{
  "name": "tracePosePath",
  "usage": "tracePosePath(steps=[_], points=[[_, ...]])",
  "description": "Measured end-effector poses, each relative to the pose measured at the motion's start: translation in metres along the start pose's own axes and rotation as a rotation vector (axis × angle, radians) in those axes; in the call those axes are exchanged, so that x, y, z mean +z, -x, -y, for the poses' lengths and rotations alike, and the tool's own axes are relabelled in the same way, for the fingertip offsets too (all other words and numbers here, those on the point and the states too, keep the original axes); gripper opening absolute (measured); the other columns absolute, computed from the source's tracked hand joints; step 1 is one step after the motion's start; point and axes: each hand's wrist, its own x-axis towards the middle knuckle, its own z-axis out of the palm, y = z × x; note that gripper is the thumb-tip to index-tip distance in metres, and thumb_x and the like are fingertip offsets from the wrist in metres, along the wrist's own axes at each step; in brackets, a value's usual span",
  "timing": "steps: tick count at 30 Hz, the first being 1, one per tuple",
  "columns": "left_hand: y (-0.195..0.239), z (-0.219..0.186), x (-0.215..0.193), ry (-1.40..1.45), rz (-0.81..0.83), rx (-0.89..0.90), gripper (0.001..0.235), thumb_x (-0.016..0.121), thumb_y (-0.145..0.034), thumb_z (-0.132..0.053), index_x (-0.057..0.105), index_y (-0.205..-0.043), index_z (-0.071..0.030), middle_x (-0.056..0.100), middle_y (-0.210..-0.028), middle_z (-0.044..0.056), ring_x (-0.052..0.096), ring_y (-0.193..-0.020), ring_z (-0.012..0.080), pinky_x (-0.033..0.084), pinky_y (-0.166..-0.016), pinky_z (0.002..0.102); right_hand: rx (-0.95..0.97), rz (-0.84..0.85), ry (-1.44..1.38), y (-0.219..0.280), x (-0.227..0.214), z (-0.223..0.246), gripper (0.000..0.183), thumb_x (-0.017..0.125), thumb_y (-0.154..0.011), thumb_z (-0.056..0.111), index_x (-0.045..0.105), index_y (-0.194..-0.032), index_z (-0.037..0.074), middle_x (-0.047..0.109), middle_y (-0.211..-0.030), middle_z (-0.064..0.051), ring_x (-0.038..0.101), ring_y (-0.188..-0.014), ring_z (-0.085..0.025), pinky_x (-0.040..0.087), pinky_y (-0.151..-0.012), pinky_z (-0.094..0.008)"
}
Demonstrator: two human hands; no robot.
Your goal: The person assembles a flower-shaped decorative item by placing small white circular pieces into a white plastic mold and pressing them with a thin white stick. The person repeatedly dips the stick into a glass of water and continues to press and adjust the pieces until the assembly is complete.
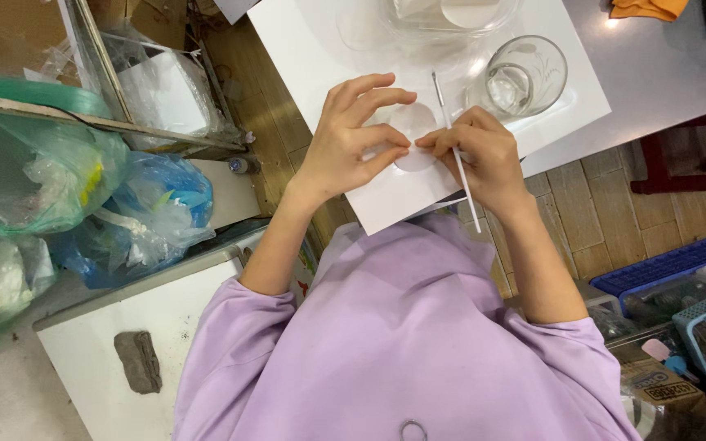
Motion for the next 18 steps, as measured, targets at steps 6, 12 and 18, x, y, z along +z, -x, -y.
tracePosePath(steps=[6, 12, 18], points=[[0.001, -0.006, 0.012, -0.089, -0.040, 0.047, 0.014, 0.087, -0.086, -0.019, 0.074, -0.085, -0.014, 0.064, -0.135, -0.003, 0.047, -0.142, 0.0237, 0.035, -0.119, 0.049, 0.067, -0.055, -0.028, 0.002, 0.003, 0.004, 0.020, 0.079, -0.088, -0.006, 0.062, -0.090, 0.004, 0.072, -0.092, -0.003, 0.059, -0.082, -0.019, 0.049, -0.066, -0.031], [0.001, -0.001, 0.019, 0.003, -0.039, -0.067, 0.015, 0.087, -0.080, -0.019, 0.073, -0.080, -0.015, 0.064, -0.136, -0.002, 0.046, -0.143, 0.0272, 0.036, -0.116, 0.047, 0.069, -0.038, -0.032, 0.005, 0.004, -0.002, 0.023, 0.078, -0.087, -0.008, 0.059, -0.087, 0.005, 0.074, -0.093, -0.005, 0.057, -0.078, -0.020, 0.048, -0.067, -0.032], [0.001, -0.005, 0.026, 0.104, -0.065, -0.207, 0.020, 0.092, -0.080, -0.026, 0.074, -0.077, -0.017, 0.063, -0.136, 0.001, 0.044, -0.145, 0.0301, 0.035, -0.117, 0.047, 0.104, -0.042, -0.049, 0.010, 0.008, -0.010, 0.021, 0.072, -0.084, -0.012, 0.058, -0.088, 0.004, 0.078, -0.098, -0.006, 0.055, -0.076, -0.020, 0.048, -0.070, -0.032]])
